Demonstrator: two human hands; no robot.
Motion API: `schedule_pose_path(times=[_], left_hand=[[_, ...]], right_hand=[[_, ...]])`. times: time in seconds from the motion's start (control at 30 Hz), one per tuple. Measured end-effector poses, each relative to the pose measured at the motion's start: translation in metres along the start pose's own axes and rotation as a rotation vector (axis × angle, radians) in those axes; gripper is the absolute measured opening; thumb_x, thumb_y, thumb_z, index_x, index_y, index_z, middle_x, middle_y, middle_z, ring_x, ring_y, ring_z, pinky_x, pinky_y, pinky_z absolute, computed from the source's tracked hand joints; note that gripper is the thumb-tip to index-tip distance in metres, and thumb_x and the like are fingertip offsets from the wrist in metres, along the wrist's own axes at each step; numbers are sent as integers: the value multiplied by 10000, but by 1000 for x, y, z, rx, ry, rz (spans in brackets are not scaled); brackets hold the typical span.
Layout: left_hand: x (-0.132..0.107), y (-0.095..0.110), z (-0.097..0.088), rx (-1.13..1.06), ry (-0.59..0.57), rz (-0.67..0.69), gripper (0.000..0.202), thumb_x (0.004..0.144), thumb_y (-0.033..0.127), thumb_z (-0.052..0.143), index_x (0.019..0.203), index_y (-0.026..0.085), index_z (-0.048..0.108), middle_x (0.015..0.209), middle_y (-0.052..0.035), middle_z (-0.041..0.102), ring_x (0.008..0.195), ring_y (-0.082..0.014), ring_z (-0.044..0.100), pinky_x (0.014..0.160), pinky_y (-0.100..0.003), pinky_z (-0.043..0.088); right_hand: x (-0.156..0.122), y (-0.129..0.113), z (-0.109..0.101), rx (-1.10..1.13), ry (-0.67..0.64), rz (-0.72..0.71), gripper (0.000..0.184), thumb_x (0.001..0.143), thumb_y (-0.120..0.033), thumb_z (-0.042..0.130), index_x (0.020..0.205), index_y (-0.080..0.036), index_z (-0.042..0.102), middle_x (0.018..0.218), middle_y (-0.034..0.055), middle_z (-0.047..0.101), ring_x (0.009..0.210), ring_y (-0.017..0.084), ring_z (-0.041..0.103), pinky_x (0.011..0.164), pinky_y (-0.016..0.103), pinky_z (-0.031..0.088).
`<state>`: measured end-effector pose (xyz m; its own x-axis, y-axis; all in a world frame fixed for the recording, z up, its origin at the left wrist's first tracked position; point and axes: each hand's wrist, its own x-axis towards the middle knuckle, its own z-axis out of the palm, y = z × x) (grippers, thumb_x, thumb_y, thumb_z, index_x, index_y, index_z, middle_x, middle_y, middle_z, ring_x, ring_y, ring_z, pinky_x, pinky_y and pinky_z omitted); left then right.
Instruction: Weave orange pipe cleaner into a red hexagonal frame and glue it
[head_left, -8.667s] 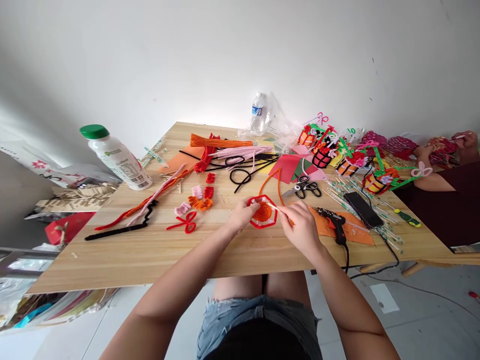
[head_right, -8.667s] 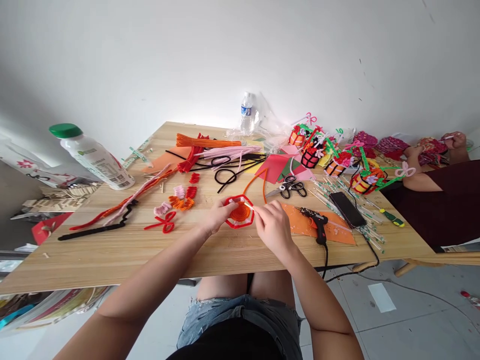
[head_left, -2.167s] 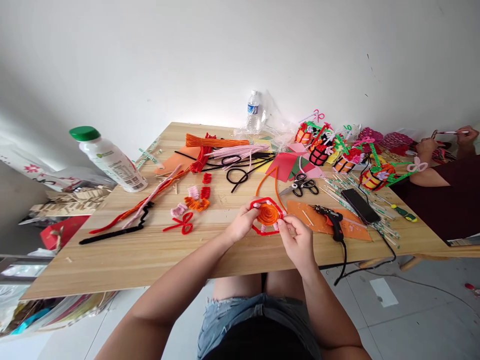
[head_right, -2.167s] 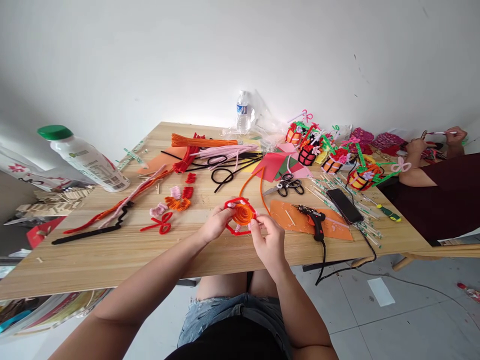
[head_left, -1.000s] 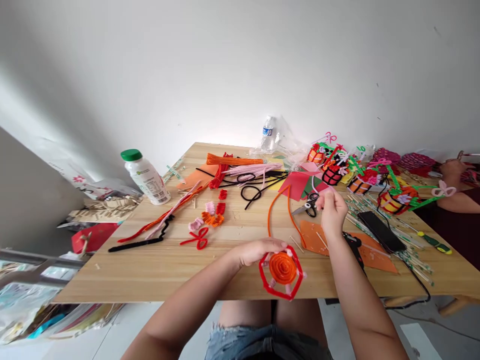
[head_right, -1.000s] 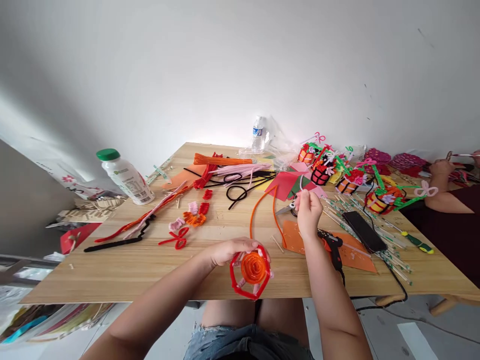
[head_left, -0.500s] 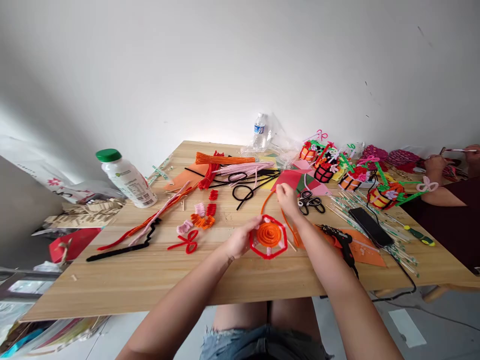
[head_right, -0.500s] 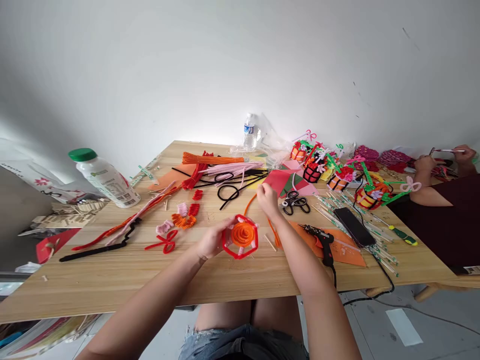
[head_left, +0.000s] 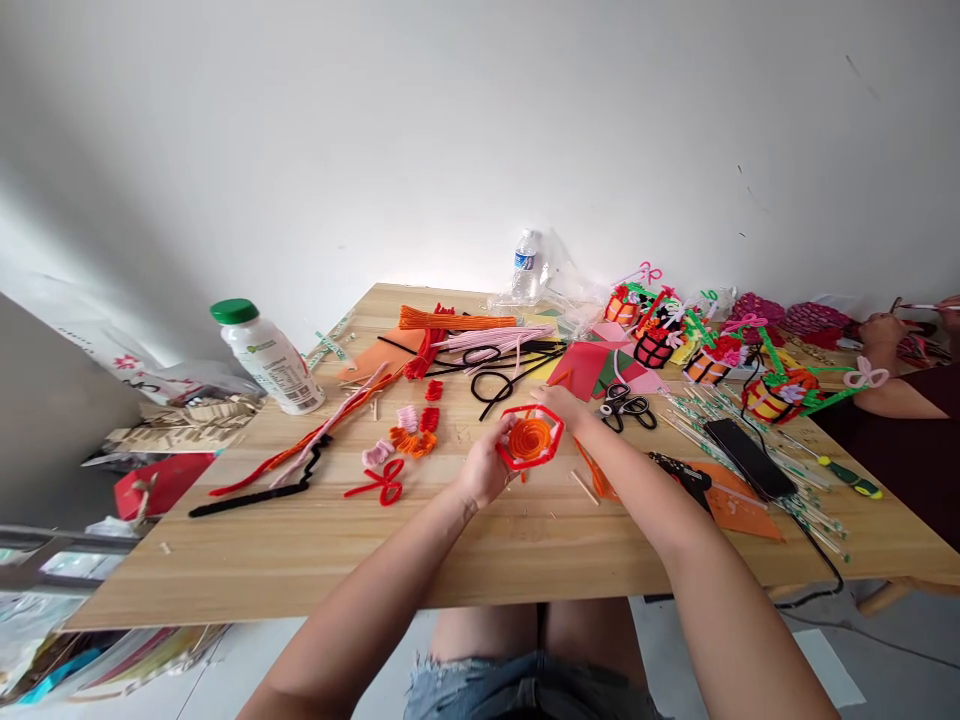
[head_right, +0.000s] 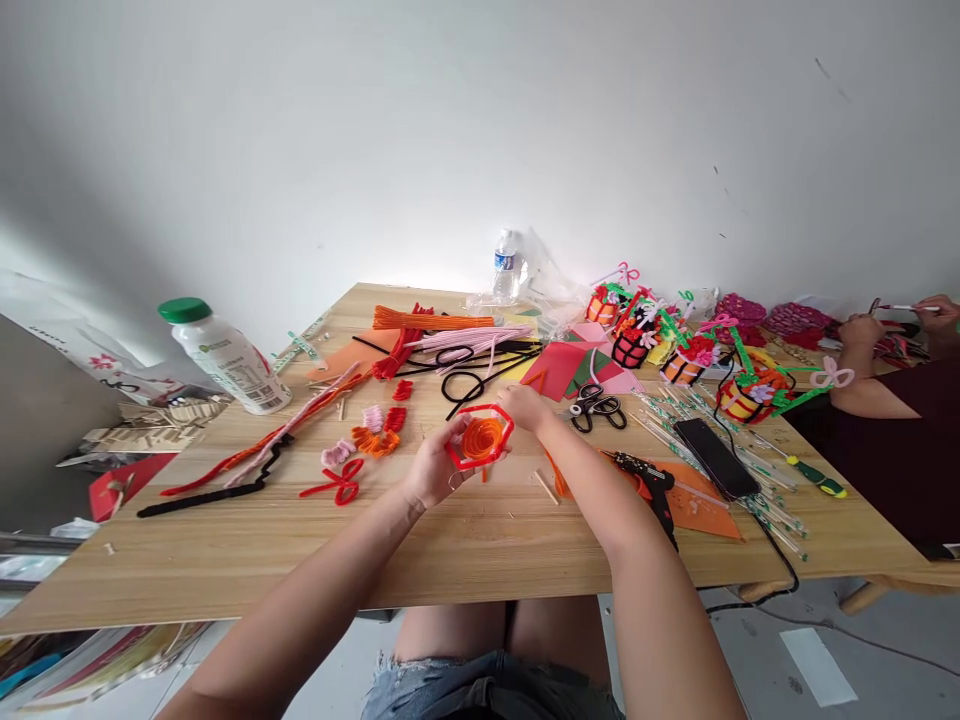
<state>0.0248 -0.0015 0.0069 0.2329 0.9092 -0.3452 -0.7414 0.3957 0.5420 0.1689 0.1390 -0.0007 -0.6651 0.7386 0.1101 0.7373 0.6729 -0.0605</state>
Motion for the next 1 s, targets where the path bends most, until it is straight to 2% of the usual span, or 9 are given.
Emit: schedule_pose_path(times=[0.13, 0.23, 0.3, 0.33, 0.47, 0.6, 0.77, 0.87, 1.0], left_hand=[[1, -1, 0, -9, -33, 116, 245, 793, 363, 634, 911, 150, 631, 823, -67, 703, 802, -229, 689, 716, -345, 556], [-1, -1, 2, -2, -56, 209, 249, 788, 377, 631, 881, 146, 627, 873, -70, 703, 857, -232, 681, 740, -347, 553], [-2, -2, 4, 21, -61, 251, 261, 785, 379, 629, 894, 142, 635, 897, -74, 702, 887, -235, 674, 722, -325, 551], [-2, -3, 5, 33, -65, 263, 267, 788, 375, 623, 910, 139, 642, 907, -77, 702, 902, -237, 669, 712, -313, 549], [-2, -7, 7, 33, -90, 220, 274, 812, 337, 591, 967, 121, 660, 942, -97, 706, 954, -242, 656, 760, -317, 544], [-4, -11, 6, -62, -121, 57, 275, 825, 286, 537, 976, 87, 653, 943, -139, 704, 939, -259, 666, 852, -408, 527], [-7, -9, 2, -129, -185, -40, 285, 800, 260, 485, 946, 76, 647, 914, -177, 705, 878, -291, 684, 862, -524, 508], [-7, -6, 3, -169, -258, -58, 290, 784, 277, 480, 916, 80, 648, 931, -191, 702, 947, -325, 671, 896, -558, 486], [-9, -4, 4, -177, -255, -81, 293, 766, 269, 483, 917, 76, 644, 929, -193, 703, 998, -348, 657, 925, -577, 469]], right_hand=[[-7, 22, -19, 73, 330, 169, 155, 863, -111, 408, 884, -143, 558, 918, 142, 661, 839, 209, 628, 732, 309, 482], [-19, 39, -48, 259, 682, 308, 254, 911, -136, 250, 1029, -166, 473, 974, 115, 650, 871, 169, 655, 715, 301, 520], [-37, 43, -68, 830, 1133, 348, 124, 888, -219, 371, 947, -196, 478, 869, 47, 665, 751, 155, 681, 644, 295, 546], [-50, 41, -76, 1056, 1214, 322, 67, 844, -236, 463, 896, -203, 488, 818, 19, 671, 716, 152, 687, 642, 300, 555], [-115, 11, -76, 1455, 1113, 325, 169, 702, -226, 670, 841, -184, 584, 790, 22, 723, 701, 163, 705, 632, 294, 561], [-166, -31, -33, 1650, 1066, 555, 223, 632, -209, 747, 816, -176, 625, 773, 35, 742, 675, 170, 711, 589, 282, 561], [-181, -62, 9, 1851, 1041, 691, 205, 621, -196, 768, 783, -203, 643, 805, 34, 751, 737, 180, 720, 615, 290, 574], [-181, -70, 15, 1889, 1029, 659, 198, 625, -205, 779, 780, -212, 656, 849, 29, 755, 769, 175, 724, 652, 284, 579], [-192, -70, 11, 1896, 955, 632, 190, 661, -231, 772, 826, -223, 679, 895, 26, 757, 855, 174, 721, 741, 296, 586]])
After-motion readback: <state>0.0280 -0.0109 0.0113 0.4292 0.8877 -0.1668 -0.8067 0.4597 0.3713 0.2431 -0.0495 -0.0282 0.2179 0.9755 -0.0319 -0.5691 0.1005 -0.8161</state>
